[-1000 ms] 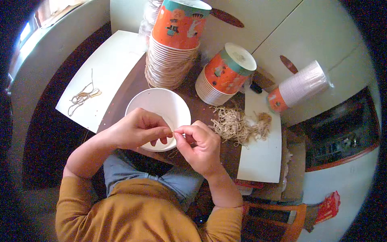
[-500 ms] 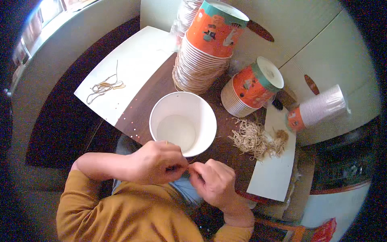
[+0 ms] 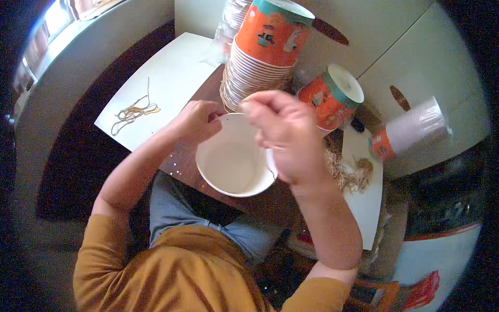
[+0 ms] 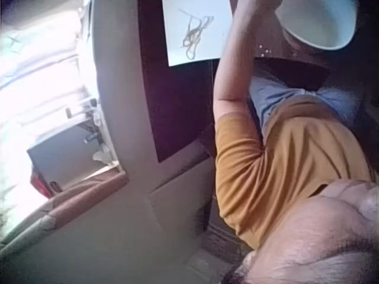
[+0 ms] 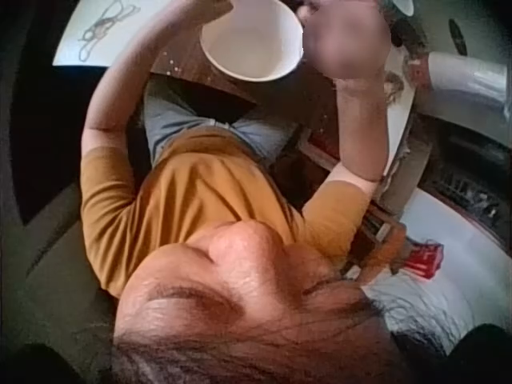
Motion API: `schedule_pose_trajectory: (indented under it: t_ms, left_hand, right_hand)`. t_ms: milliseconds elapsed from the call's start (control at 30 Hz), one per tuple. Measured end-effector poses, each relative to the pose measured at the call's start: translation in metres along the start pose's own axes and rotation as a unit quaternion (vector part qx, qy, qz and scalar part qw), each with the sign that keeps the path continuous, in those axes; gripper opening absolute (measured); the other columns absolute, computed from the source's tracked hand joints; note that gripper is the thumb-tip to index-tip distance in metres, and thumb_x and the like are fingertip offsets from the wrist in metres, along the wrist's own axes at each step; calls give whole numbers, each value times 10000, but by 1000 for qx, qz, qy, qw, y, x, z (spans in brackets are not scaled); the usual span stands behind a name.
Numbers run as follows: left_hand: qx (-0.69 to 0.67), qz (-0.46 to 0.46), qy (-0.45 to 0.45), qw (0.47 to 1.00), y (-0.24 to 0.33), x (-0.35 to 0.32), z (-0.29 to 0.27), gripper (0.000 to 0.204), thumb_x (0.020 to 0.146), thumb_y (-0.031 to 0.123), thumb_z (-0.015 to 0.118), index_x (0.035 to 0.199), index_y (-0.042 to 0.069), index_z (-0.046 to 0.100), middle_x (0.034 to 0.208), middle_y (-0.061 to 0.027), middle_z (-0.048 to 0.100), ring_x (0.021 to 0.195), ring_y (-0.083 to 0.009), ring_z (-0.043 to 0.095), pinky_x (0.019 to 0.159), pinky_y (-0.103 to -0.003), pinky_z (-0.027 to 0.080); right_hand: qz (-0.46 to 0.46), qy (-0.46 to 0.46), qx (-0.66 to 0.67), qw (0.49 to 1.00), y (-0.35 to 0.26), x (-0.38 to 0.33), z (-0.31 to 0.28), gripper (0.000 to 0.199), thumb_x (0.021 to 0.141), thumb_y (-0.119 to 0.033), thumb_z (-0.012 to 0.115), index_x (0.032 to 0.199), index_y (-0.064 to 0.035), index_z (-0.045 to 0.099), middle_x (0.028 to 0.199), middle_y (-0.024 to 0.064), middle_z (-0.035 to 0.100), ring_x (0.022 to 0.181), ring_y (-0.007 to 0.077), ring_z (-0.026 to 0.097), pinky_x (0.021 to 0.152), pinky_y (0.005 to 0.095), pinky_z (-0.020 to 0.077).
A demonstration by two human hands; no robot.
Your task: Attaching rubber band handles to paper buckets by threading them through pre-punched holes.
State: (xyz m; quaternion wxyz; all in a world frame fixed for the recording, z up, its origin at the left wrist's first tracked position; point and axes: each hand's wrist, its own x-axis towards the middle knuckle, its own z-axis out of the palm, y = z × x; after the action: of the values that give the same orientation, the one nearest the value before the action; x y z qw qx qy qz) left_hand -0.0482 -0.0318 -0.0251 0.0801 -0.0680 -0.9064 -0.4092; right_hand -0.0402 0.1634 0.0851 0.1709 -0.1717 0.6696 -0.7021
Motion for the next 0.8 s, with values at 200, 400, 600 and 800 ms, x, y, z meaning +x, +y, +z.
schedule_pose_trajectory:
  t_ms: [200,400,600,800]
  left_hand:
    - [-143,-95,-25,985,34,-49,10,324,815,161,560,1047,-60,607,776,-190,651,721,-261,661,690,-346,515]
    - [-221,-108,-21,969,17,-51,9,290,940,177,499,1090,-44,611,776,-71,638,658,-91,590,587,-256,498]
    - [-250,-113,-33,961,12,-44,12,250,888,105,548,1053,-71,612,805,-114,671,673,-103,612,619,-258,503]
    - [-227,-81,-35,970,9,-43,15,224,858,75,580,1028,-62,632,813,-133,683,693,-116,627,638,-271,508]
  right_hand:
    - [137,4,-101,985,103,14,-17,82,870,-116,644,876,-36,660,764,-30,619,645,17,515,566,181,424]
    - [138,1,-152,979,113,9,-17,81,860,-95,638,826,-23,653,760,-26,620,677,33,528,622,196,435]
    - [87,16,-182,979,120,10,-15,124,829,-105,630,784,7,661,690,20,641,618,64,551,554,247,455]
    - [104,22,-160,981,115,11,-9,127,830,-98,625,775,10,662,678,26,636,608,71,551,562,259,462]
